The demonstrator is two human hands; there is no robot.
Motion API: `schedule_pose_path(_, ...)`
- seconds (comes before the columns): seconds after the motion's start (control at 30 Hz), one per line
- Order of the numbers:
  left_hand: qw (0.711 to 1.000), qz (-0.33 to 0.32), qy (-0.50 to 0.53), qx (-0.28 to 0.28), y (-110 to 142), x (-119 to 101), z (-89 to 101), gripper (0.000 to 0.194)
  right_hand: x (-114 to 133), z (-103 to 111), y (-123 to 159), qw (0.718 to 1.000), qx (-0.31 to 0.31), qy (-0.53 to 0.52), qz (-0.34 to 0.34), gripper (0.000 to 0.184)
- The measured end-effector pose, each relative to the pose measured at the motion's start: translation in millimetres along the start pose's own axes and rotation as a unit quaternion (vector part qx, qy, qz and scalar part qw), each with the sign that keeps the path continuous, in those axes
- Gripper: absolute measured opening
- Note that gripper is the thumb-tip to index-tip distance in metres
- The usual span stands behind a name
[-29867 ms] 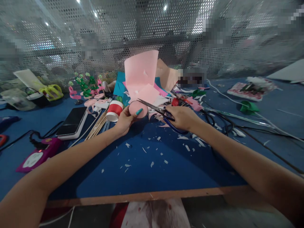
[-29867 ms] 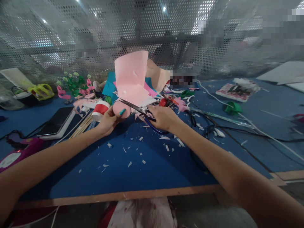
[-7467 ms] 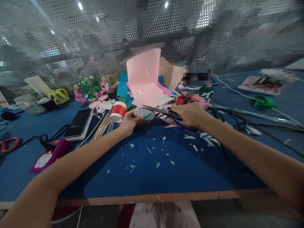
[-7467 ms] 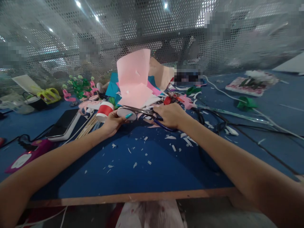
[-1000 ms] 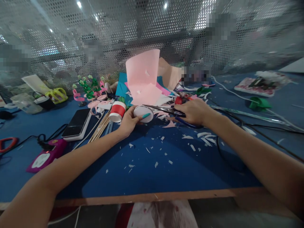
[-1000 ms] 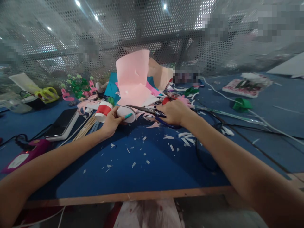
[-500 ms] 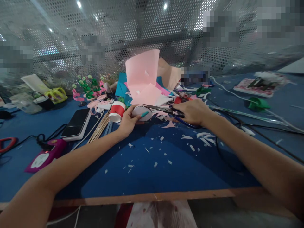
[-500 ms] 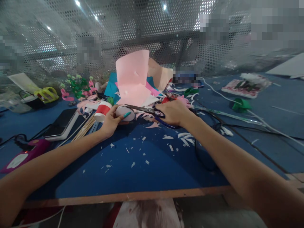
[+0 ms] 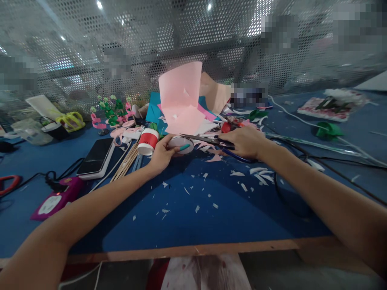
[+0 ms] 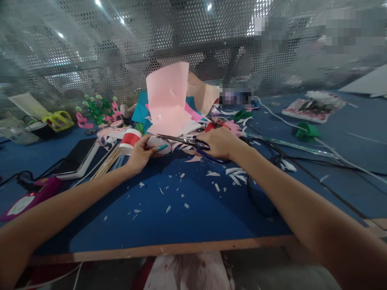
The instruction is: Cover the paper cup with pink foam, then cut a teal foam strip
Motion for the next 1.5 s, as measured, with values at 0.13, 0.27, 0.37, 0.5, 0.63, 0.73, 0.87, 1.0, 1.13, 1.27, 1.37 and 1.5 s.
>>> schedule_pose_path(0.13,1.000,-0.015,-0.015,0.010,-2.0,-1.4,2.2,0.025,0.1,-0.5,-0.7,1.000,-0.002,-0.004,0.014,0.042)
schedule_pose_path(0.27,0.999,-0.029,-0.028,0.010,-2.8,-1.4,4.1,0.022,1.8,0.2,-1.4,1.000,0.012,0.002,0.019,0.050)
schedule_pose_path(0.37,0.999,-0.022,-0.025,0.006,-2.6,-0.9,3.7,0.023,3.0,-1.2,-1.6,1.000,0.010,0.000,0.026,0.051)
schedule_pose_path(0.5,1.000,-0.007,-0.014,-0.005,-2.2,-0.4,2.8,0.025,2.8,-3.1,-1.4,1.000,0.008,0.002,0.026,0.048)
schedule_pose_path(0.63,1.000,-0.004,-0.020,-0.007,-2.0,-0.3,2.7,0.027,2.3,-2.1,-1.1,1.000,0.004,0.017,0.026,0.044)
schedule_pose_path(0.73,0.999,-0.009,-0.029,-0.011,-1.9,-0.4,2.8,0.027,2.4,-1.6,-1.1,0.999,-0.004,0.023,0.021,0.043)
schedule_pose_path(0.87,0.999,-0.014,-0.035,-0.012,-1.5,-0.8,3.0,0.027,2.6,-1.8,-1.1,0.999,-0.011,0.029,0.019,0.041)
schedule_pose_path(1.0,0.999,-0.014,-0.037,-0.010,-1.5,-0.6,3.6,0.028,3.3,-0.2,-0.7,0.999,-0.018,0.041,0.024,0.044)
schedule_pose_path(1.13,0.999,-0.014,-0.040,-0.013,-2.0,0.3,4.1,0.029,4.0,1.0,-0.5,0.998,-0.029,0.046,0.009,0.047)
schedule_pose_path(1.27,0.999,-0.011,-0.035,-0.018,-1.9,-0.1,3.7,0.029,4.9,2.2,-0.9,0.998,-0.017,0.052,0.005,0.048)
schedule_pose_path(1.37,0.999,-0.010,-0.034,-0.020,-1.4,-1.2,2.9,0.029,5.6,4.3,-1.0,0.998,0.005,0.057,0.000,0.051)
schedule_pose_path(1.5,0.999,-0.004,-0.027,-0.024,-1.2,-2.3,1.8,0.028,6.3,6.7,-0.8,0.997,0.025,0.066,-0.005,0.047)
Point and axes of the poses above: each hand's wrist, its own y-axis away from the middle knuckle, its own z-axis out of the back of the hand, x = y × z, the point moved 1 cm from there along -y, towards the middle knuckle, and after that the axes turned 14 degrees about y, right-handed, at the moved point
